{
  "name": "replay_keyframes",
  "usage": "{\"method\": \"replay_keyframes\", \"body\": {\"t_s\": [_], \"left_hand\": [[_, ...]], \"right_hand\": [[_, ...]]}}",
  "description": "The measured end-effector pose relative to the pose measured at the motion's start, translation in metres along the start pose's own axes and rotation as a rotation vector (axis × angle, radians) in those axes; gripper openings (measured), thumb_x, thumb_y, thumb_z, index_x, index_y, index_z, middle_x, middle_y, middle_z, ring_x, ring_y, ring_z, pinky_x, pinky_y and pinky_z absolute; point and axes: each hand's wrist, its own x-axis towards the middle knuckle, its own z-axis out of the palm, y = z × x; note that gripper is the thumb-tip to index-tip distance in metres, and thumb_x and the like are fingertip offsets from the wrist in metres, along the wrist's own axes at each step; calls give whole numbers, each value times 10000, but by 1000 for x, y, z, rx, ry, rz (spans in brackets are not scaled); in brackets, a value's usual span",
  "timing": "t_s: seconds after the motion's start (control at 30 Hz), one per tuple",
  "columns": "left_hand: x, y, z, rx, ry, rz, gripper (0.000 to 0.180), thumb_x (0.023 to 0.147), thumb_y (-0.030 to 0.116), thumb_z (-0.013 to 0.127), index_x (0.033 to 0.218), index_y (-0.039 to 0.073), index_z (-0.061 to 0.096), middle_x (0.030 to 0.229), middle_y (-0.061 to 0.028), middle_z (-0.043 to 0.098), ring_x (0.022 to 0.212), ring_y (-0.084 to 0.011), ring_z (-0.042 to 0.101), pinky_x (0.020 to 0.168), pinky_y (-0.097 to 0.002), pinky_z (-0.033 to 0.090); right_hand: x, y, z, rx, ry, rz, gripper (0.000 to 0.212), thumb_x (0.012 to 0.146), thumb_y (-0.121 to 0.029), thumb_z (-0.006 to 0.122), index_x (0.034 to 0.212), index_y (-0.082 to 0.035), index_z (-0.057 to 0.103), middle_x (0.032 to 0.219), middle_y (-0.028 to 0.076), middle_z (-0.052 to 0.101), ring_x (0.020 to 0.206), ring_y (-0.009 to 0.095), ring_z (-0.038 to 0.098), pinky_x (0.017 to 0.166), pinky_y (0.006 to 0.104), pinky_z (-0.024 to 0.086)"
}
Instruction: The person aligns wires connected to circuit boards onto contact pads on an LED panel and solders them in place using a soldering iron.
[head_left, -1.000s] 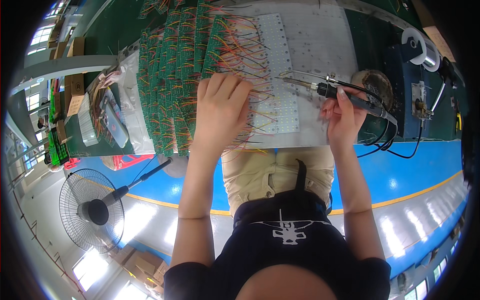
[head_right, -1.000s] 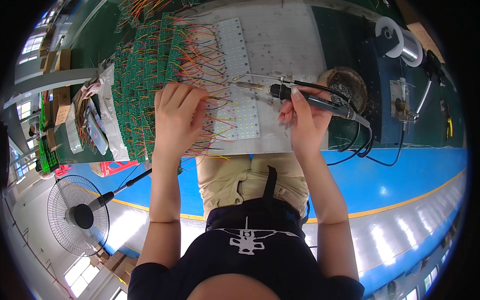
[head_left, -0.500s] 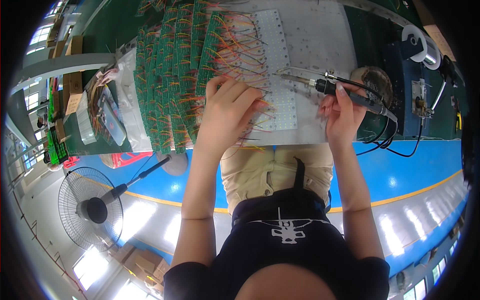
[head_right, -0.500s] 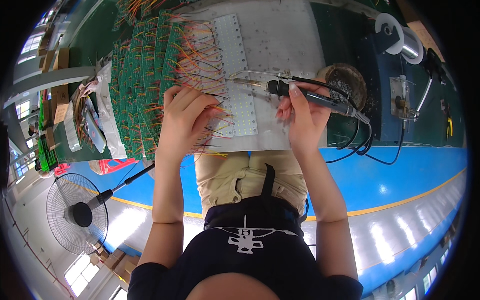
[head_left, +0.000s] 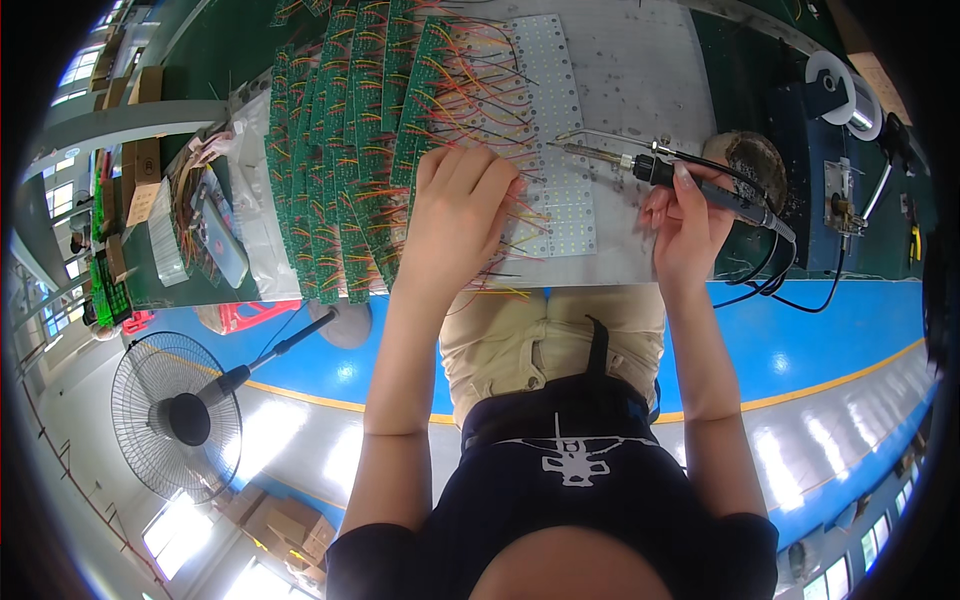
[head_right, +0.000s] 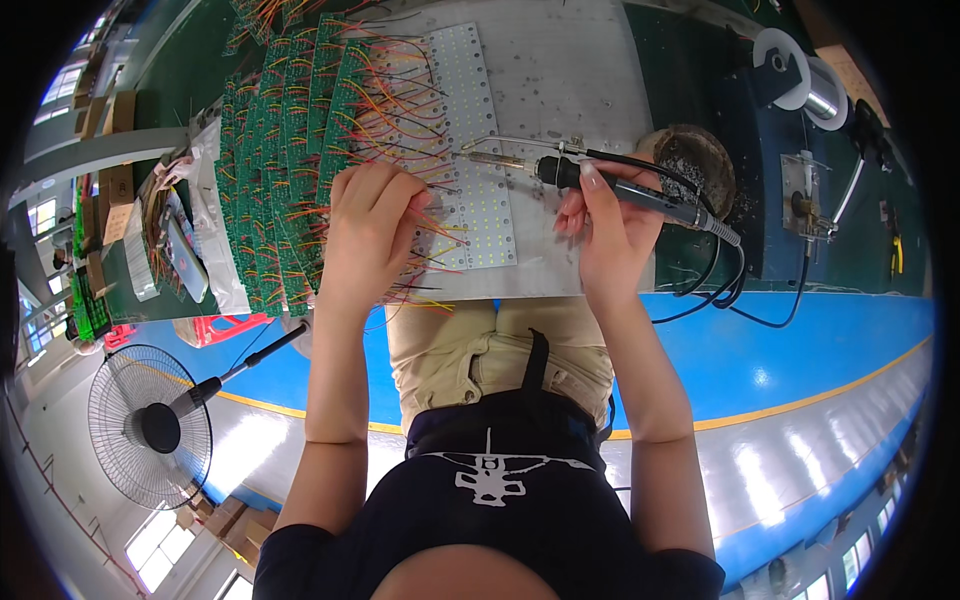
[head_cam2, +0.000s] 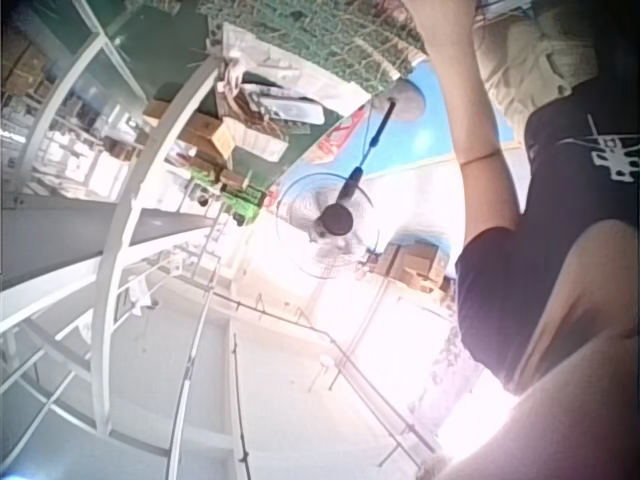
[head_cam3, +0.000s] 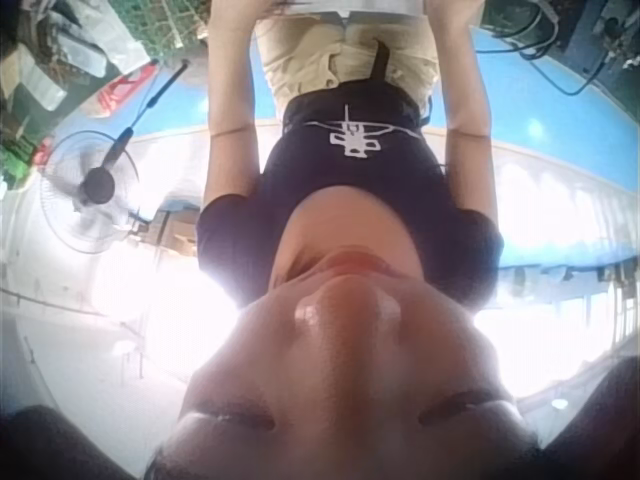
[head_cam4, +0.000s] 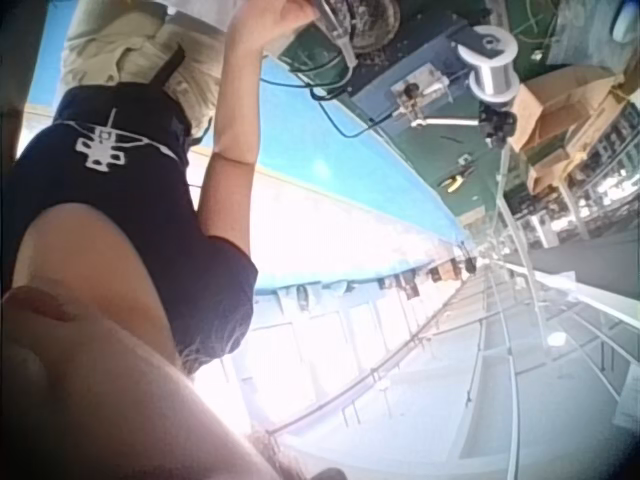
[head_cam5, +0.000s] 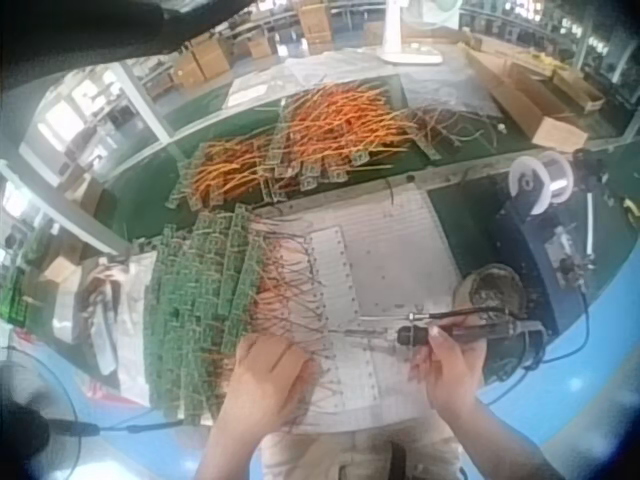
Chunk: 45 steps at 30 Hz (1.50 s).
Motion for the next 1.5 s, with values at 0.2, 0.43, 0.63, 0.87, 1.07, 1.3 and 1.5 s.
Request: {"method": "replay_keyframes", "body": {"t_s": [0.2,0.43,0.63,0.87,1.07,1.3,1.5], "left_hand": [[-1,0,-4,-44,-58,-30,119,702,59,576,795,35,506,810,-91,460,795,-268,461,713,-381,362],[-2,-1,-6,-82,-47,-3,107,691,68,569,774,30,514,855,-103,465,809,-284,461,715,-384,367],[0,2,-13,-113,-107,-3,119,694,106,579,764,33,516,881,-108,470,830,-286,463,723,-385,371],[-2,1,-20,-108,-173,-20,170,663,43,564,819,27,498,925,-108,477,898,-303,463,766,-400,383],[-2,2,-25,23,-156,27,194,622,3,598,794,52,521,981,-82,519,950,-288,493,786,-395,403],[0,-2,-29,83,-194,83,278,555,-22,561,820,55,528,978,-68,504,978,-262,471,825,-387,387],[3,-3,-33,109,-209,70,221,608,-35,574,803,61,536,956,-56,532,955,-253,496,797,-388,401]], "right_hand": [[0,0,1,7,3,-2,170,813,-54,553,898,25,429,576,82,485,469,124,466,434,237,406],[0,0,0,11,-2,9,164,810,-48,554,894,21,432,578,81,488,464,123,468,424,229,392],[1,1,-1,-7,-14,-7,156,809,-53,558,892,15,445,579,76,494,468,119,475,427,224,389],[-1,-2,0,-37,-22,11,151,809,-61,554,898,16,458,595,77,505,486,111,481,438,221,398],[1,0,1,-59,21,33,147,808,-66,555,885,17,461,601,73,511,487,103,479,445,220,409],[1,1,0,-40,-12,24,136,808,-62,551,873,15,461,595,74,509,476,101,476,436,219,400],[1,0,2,-35,-4,27,136,809,-60,551,878,15,460,600,78,509,481,102,478,438,220,405]]}}
